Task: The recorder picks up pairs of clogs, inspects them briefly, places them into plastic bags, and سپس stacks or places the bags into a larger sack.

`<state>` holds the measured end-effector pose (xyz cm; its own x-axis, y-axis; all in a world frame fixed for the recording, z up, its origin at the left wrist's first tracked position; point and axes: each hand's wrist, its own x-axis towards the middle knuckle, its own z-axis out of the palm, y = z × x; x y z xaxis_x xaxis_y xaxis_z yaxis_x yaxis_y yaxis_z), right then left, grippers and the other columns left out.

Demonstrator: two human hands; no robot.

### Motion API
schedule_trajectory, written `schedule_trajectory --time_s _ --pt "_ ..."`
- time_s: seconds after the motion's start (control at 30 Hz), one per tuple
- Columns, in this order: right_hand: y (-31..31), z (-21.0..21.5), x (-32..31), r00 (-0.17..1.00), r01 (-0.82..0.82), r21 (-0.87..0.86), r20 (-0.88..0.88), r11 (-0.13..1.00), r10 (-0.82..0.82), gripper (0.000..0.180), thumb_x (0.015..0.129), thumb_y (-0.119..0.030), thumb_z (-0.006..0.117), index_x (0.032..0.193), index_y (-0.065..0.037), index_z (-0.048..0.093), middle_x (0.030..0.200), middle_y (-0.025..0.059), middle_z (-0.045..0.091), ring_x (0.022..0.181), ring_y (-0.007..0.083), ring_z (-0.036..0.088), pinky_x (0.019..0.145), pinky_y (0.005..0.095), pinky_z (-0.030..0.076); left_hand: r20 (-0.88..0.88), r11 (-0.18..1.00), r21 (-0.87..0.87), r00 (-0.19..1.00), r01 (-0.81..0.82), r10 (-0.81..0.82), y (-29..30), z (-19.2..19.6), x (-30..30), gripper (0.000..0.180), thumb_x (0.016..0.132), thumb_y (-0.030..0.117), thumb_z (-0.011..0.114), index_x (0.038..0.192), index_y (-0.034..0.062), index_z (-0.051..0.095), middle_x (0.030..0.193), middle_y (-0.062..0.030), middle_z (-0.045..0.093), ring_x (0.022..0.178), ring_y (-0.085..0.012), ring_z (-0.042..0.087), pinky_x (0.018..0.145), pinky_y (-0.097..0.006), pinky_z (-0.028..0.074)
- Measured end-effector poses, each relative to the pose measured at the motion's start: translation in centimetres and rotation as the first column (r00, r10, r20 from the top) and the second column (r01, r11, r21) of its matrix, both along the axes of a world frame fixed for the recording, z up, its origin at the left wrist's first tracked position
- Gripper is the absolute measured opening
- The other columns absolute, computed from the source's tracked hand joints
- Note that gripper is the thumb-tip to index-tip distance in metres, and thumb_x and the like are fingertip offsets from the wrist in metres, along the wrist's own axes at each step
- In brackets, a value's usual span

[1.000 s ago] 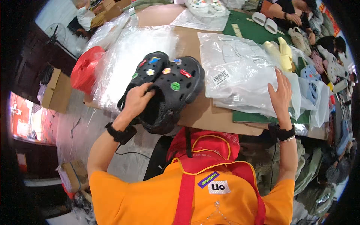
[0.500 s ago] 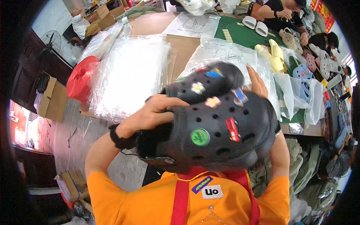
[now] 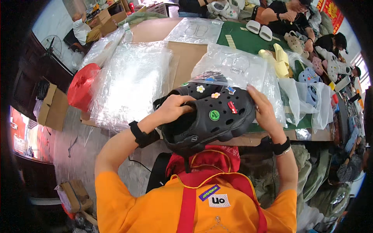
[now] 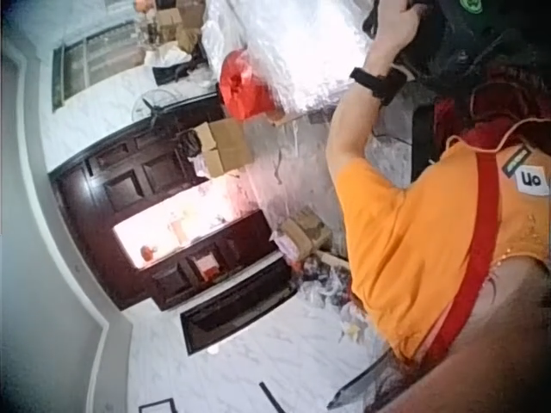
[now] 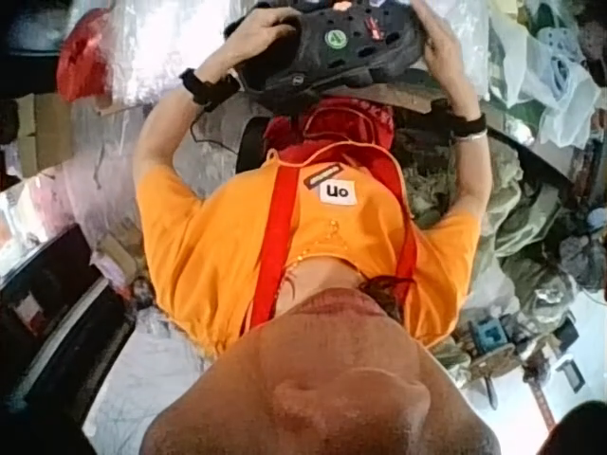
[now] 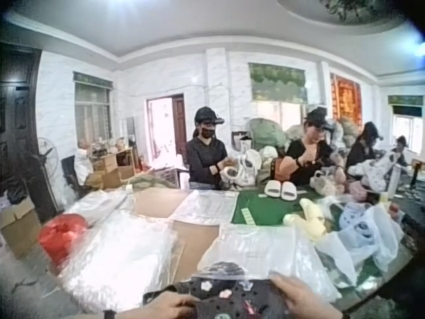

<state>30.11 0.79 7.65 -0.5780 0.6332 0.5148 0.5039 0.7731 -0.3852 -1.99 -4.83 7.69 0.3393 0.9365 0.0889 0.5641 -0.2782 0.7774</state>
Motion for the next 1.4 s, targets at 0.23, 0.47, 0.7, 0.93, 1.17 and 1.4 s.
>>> schedule_trajectory --time_s 0.23,0.47,0.7,0.93,1.17,1.4 --pt "-0.8 -0.9 -1.1 0.996 0.045 0.023 0.079 0.999 -0.047 0.06 0.072 0.009 0.044 0.13 -0.007 0.042 0.132 0.0127 0.044 0.102 0.035 0.052 0.085 0.0378 0.044 -0.085 0.993 0.053 0.991 -0.103 0.107 -0.5 -1.3 -0.3 0.028 0.074 0.018 0.061 0.099 0.0046 0.064 0.086 -0.0179 0.063 0.082 -0.0344 0.06 0.073 -0.039 0.046" --pt "-2.0 0.2 -1.5 0.966 0.1 0.005 0.241 0.995 -0.098 0.065 0.067 0.01 0.044 0.13 -0.009 0.042 0.133 0.0088 0.044 0.092 0.0328 0.053 0.08 0.0374 0.046 -0.128 0.987 0.049 0.979 -0.151 0.156 -0.7 -1.8 0.0 0.027 0.074 0.019 0.06 0.098 0.0069 0.065 0.086 -0.0176 0.063 0.084 -0.0347 0.06 0.074 -0.041 0.046" --pt "-3.0 -0.1 -1.0 0.988 0.082 0.075 0.126 0.994 -0.091 0.058 0.066 0.014 0.045 0.12 -0.005 0.05 0.126 0.0099 0.049 0.09 0.0269 0.055 0.077 0.032 0.046 -0.196 0.982 0.053 0.962 -0.182 0.189 -1.6 -1.3 0.8 0.026 0.075 0.019 0.058 0.099 0.0099 0.065 0.084 -0.0179 0.063 0.082 -0.0347 0.06 0.073 -0.042 0.046" --pt "-2.8 -2.9 -1.8 0.715 0.327 -0.388 -0.495 0.862 -0.494 0.023 0.075 0.007 0.057 0.097 0.0 0.055 0.095 0.0122 0.056 0.082 0.02 0.056 0.07 0.0289 0.047 -0.108 0.966 0.1 0.962 -0.239 0.249 -2.1 -1.4 1.3 0.027 0.076 0.021 0.059 0.099 0.0092 0.065 0.079 -0.0189 0.062 0.077 -0.0354 0.06 0.069 -0.042 0.046" --pt "-3.2 -3.1 -2.2 0.841 0.381 -0.097 -0.376 0.92 -0.388 0.012 0.076 0.005 0.059 0.087 0.0 0.057 0.084 0.0104 0.055 0.07 0.0199 0.057 0.062 0.0276 0.047 -0.224 0.949 0.049 0.923 -0.311 0.313 -2.9 -0.7 1.6 0.026 0.078 0.015 0.057 0.1 0.0042 0.063 0.087 -0.0188 0.063 0.082 -0.0344 0.062 0.072 -0.037 0.047" --pt "-4.2 -1.6 -1.4 0.904 0.425 0.108 0.005 0.899 -0.428 0.008 0.081 -0.003 0.055 0.089 -0.004 0.054 0.091 0.0132 0.055 0.073 0.0305 0.058 0.061 0.0367 0.047 -0.203 0.939 0.105 0.918 -0.326 0.342 -3.2 -1.2 1.6 0.023 0.077 0.02 0.058 0.098 0.0127 0.066 0.078 -0.0178 0.063 0.076 -0.0348 0.06 0.067 -0.041 0.047"
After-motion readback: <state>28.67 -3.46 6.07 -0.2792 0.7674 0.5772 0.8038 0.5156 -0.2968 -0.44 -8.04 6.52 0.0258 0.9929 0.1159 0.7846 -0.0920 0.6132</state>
